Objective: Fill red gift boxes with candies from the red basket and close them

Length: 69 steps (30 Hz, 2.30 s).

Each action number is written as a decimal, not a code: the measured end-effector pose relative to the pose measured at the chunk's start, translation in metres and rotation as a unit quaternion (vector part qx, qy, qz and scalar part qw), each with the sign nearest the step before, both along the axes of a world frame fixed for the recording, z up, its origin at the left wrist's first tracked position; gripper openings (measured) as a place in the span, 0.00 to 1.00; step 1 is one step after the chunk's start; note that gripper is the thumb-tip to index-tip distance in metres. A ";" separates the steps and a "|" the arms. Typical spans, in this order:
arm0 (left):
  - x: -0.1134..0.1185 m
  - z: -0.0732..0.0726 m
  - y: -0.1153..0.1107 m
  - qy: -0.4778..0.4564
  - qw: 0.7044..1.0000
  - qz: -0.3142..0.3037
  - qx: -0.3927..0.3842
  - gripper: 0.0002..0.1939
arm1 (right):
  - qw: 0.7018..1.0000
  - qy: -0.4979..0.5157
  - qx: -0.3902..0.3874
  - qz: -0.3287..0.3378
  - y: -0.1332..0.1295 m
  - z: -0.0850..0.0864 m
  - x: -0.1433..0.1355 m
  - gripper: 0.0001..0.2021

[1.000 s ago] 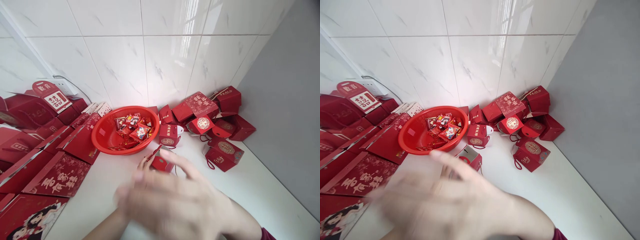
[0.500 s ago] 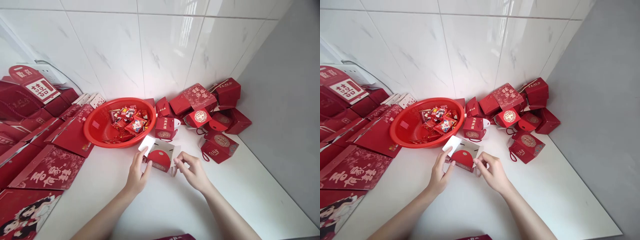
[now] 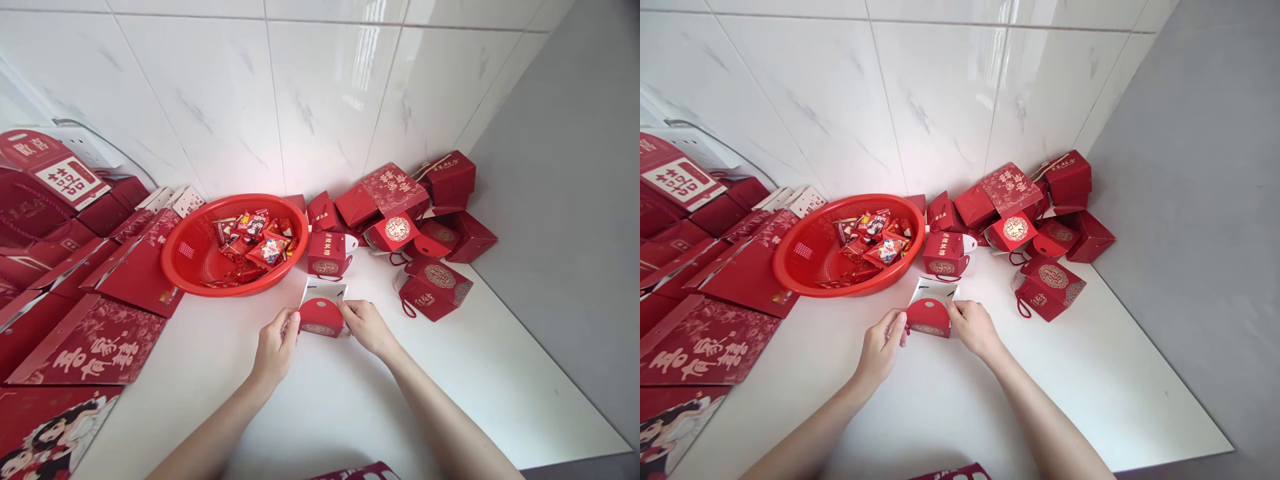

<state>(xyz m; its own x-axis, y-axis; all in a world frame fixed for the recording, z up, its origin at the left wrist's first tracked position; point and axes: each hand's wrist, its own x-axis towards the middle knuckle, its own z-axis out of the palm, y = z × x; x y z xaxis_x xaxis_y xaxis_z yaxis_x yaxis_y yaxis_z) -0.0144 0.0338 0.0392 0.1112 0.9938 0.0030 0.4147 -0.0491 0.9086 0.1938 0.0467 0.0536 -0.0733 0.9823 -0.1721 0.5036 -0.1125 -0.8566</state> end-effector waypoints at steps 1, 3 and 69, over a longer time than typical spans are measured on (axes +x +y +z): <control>0.000 0.001 0.000 0.016 1.000 0.006 0.014 0.18 | 1.000 0.009 0.002 0.013 0.001 0.001 0.000 0.24; -0.002 0.003 0.001 0.046 0.997 0.020 0.054 0.19 | 0.999 0.027 0.004 0.044 0.000 0.003 0.001 0.24; -0.029 -0.022 0.008 0.112 0.946 -0.178 0.246 0.46 | 0.917 -0.211 0.247 0.231 0.036 0.034 -0.034 0.13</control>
<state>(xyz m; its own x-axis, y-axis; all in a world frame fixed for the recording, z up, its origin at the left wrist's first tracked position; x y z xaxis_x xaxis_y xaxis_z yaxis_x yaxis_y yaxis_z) -0.0436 0.0418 0.0173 0.4904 0.7778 0.3931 0.4714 -0.6161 0.6310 0.1594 0.0829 0.0874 -0.5303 0.8291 0.1770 0.6981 0.5455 -0.4637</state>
